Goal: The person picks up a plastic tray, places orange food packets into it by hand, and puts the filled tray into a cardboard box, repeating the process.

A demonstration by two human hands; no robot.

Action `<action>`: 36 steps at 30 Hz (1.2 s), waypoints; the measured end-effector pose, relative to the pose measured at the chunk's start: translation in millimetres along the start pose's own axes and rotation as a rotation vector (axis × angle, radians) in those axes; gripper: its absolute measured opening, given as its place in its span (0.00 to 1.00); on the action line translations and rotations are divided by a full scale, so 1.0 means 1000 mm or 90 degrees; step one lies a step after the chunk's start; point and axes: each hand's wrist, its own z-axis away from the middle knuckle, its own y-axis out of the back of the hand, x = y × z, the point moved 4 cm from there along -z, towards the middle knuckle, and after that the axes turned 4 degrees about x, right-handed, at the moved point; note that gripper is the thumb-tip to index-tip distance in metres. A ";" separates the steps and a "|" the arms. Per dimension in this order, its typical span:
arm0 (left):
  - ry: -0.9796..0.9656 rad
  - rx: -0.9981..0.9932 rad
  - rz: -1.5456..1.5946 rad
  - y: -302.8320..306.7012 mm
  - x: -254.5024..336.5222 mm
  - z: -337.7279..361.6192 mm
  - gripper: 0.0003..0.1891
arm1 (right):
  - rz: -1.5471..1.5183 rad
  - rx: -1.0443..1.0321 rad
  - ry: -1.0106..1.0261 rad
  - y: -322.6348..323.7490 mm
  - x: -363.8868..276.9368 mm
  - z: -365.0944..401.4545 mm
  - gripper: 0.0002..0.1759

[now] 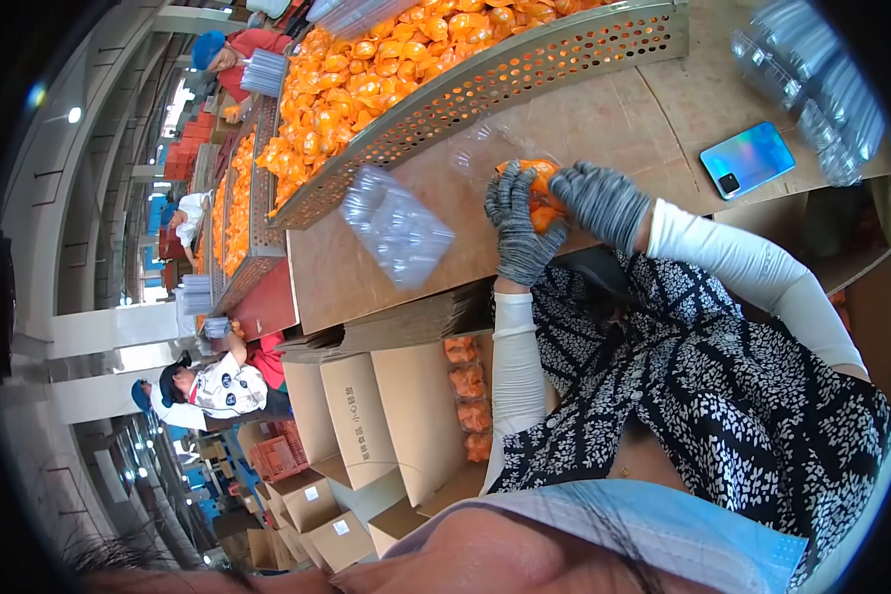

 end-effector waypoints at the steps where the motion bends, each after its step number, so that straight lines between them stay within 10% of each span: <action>1: -0.005 -0.011 0.011 0.000 -0.001 0.000 0.43 | 0.029 0.030 -0.019 -0.002 -0.009 0.000 0.18; 6: -0.005 0.005 0.042 0.003 0.000 0.002 0.43 | 0.047 0.059 -0.036 0.003 -0.010 -0.012 0.18; 12: 0.004 0.090 -0.010 -0.002 0.007 -0.004 0.40 | -0.465 -0.240 0.038 0.002 0.058 -0.031 0.21; 15: -0.012 0.080 0.005 -0.005 0.009 -0.002 0.38 | -0.514 -0.008 -0.143 -0.052 0.110 -0.069 0.23; 21: 0.014 0.046 0.021 -0.007 0.011 -0.002 0.38 | -0.501 -0.002 -0.284 -0.091 0.083 -0.125 0.29; 27: 0.021 0.045 0.033 0.002 0.012 -0.003 0.37 | -0.823 -0.106 -0.016 -0.055 0.059 -0.099 0.26; 30: 0.104 -0.018 0.179 0.002 0.006 -0.008 0.38 | -0.659 -0.122 0.207 -0.022 0.051 -0.072 0.33; 36: 0.029 0.048 0.039 0.002 -0.001 0.006 0.39 | -0.573 -0.149 0.214 -0.024 0.051 -0.049 0.40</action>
